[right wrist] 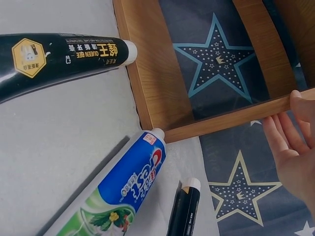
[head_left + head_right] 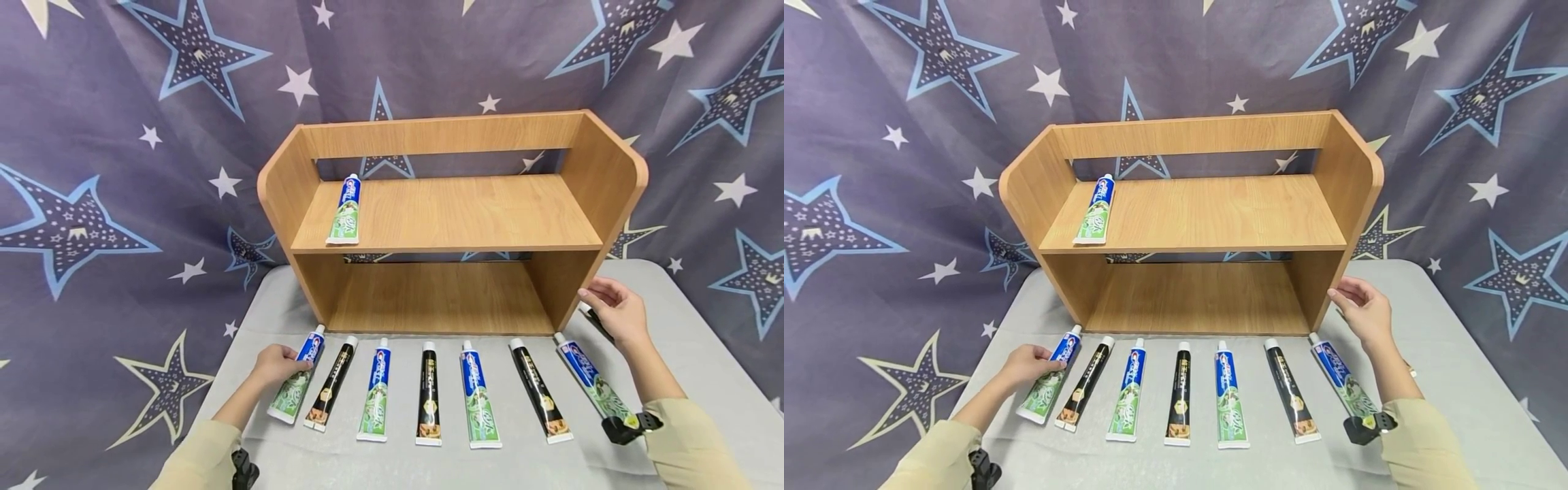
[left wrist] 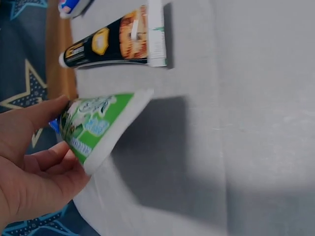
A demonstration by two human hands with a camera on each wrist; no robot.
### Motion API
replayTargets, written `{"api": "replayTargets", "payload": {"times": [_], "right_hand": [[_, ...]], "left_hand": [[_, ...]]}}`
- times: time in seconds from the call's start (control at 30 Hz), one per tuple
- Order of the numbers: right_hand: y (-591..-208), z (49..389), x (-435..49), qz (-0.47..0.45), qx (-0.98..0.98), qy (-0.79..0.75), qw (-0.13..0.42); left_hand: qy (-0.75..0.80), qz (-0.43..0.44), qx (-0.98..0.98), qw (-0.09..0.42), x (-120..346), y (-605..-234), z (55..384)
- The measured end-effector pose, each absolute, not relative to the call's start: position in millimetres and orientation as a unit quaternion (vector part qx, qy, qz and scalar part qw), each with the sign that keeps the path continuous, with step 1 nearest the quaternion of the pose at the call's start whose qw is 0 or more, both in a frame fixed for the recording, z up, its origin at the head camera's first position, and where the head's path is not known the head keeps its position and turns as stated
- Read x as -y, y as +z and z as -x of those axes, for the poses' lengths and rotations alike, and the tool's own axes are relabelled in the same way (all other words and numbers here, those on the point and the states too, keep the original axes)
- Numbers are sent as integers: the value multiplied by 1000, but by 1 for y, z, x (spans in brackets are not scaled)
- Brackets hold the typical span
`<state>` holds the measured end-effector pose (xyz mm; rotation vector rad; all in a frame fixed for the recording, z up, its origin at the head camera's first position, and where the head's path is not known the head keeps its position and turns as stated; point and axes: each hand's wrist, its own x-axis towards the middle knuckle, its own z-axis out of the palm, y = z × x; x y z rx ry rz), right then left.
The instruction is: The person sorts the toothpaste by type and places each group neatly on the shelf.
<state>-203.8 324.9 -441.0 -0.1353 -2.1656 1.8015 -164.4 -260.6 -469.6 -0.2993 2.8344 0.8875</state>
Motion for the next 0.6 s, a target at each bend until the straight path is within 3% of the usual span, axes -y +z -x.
{"api": "replayTargets", "payload": {"times": [0.33,0.6], "right_hand": [[-439,202,-324,45,765,621,162],[-439,202,-325,47,773,612,159]], "left_hand": [[439,157,-871,157,255,-461,165],[503,147,-829,197,248,-458,166]]}}
